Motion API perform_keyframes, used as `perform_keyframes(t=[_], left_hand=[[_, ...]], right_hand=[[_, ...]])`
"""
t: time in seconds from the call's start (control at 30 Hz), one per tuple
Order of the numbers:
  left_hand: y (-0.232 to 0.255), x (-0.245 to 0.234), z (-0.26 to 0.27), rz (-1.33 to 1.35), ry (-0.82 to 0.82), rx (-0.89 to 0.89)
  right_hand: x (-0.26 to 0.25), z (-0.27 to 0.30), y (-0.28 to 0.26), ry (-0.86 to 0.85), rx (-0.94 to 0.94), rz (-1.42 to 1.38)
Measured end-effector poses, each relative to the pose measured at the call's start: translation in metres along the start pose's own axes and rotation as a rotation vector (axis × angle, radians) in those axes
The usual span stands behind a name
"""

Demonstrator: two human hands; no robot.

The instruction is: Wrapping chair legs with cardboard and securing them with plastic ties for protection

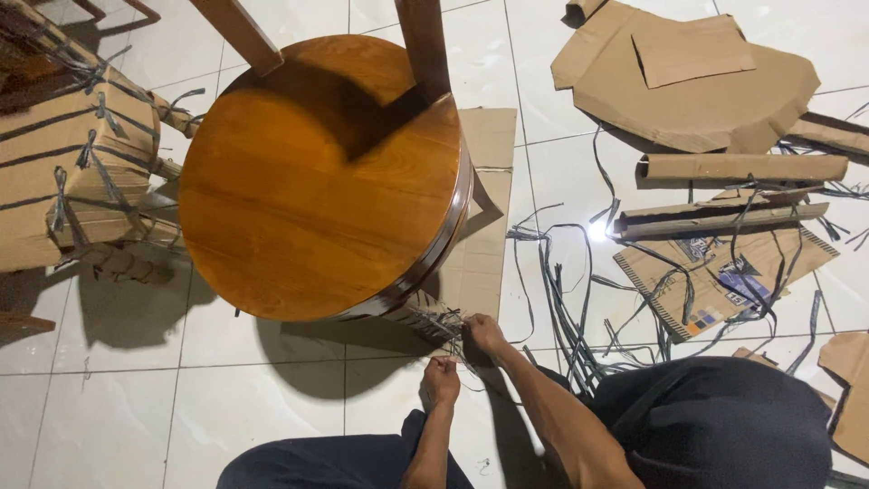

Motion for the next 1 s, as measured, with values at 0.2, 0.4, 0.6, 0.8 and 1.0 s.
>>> perform_keyframes(t=[0.2,0.4,0.6,0.8,1.0], left_hand=[[0.001,-0.001,0.003,-0.150,0.012,-0.166],[0.013,-0.002,0.010,-0.102,0.009,-0.148],[0.038,0.001,0.031,-0.114,0.091,0.083],[0.068,0.000,0.054,-0.143,0.050,0.000],[0.059,0.005,0.037,-0.185,-0.013,-0.077]], right_hand=[[-0.009,0.039,-0.037,0.361,-0.515,0.665],[0.004,0.026,-0.021,0.236,-0.377,0.335],[0.008,0.015,-0.011,0.174,-0.299,0.209],[0.008,0.021,-0.011,-0.032,-0.189,0.113],[0.013,0.008,0.000,-0.061,-0.154,-0.065]])
Point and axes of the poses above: each hand's wrist, its own z-axis away from the middle knuckle, its own x-axis out of the palm, y = z × x, the point moved 1 cm from there along -z, towards the middle knuckle, and after that the axes turned 5 degrees about z, right-handed, at the moved point
